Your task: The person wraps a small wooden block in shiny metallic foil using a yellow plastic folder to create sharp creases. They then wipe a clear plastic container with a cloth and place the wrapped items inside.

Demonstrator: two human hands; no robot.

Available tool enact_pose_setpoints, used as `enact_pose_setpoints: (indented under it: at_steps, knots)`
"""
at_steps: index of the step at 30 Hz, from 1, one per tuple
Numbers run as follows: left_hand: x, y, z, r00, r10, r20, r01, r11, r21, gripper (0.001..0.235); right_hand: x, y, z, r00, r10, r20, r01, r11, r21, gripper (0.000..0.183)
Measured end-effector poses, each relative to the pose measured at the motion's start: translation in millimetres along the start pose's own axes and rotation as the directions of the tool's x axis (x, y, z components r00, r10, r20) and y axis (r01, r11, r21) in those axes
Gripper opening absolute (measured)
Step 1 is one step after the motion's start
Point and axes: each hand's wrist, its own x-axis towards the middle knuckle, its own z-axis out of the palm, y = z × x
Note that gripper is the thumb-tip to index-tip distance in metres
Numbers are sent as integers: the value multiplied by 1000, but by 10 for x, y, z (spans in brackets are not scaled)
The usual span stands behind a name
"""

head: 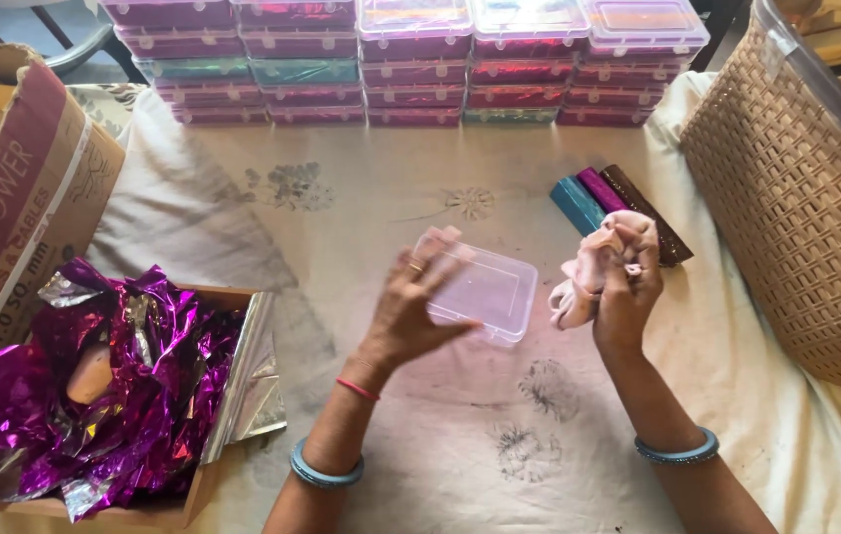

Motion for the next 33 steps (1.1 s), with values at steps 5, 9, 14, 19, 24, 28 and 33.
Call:
enact_pose_setpoints:
  at_steps: [5,9,14,19,24,28,33]
  knots:
    - [-86,-663,188,802,-592,-85,364,597,-715,69,81,-301,234,972,52,227,14,961,-277,40]
    - [-85,-727,473,757,-646,97,454,414,-789,74,-45,-125,546,746,273,607,292,684,-668,52]
    - [-64,-580,504,789,-609,85,466,503,-728,83,-81,-118,853,633,94,769,639,498,-587,61]
    - [-98,-654,569,787,-613,75,475,523,-708,96,-133,-60,1358,606,122,786,648,499,-576,63]
    - [-47,-549,496,769,-632,98,462,443,-768,99,-291,-36,1361,545,66,836,724,467,-509,51]
    - [-50,-557,483,789,-613,30,483,590,-647,92,-367,-211,1146,412,-86,907,772,562,-297,40]
    - [-59,-549,475,800,-601,-1,464,619,-634,86,-261,-371,680,318,-103,943,651,746,-138,34]
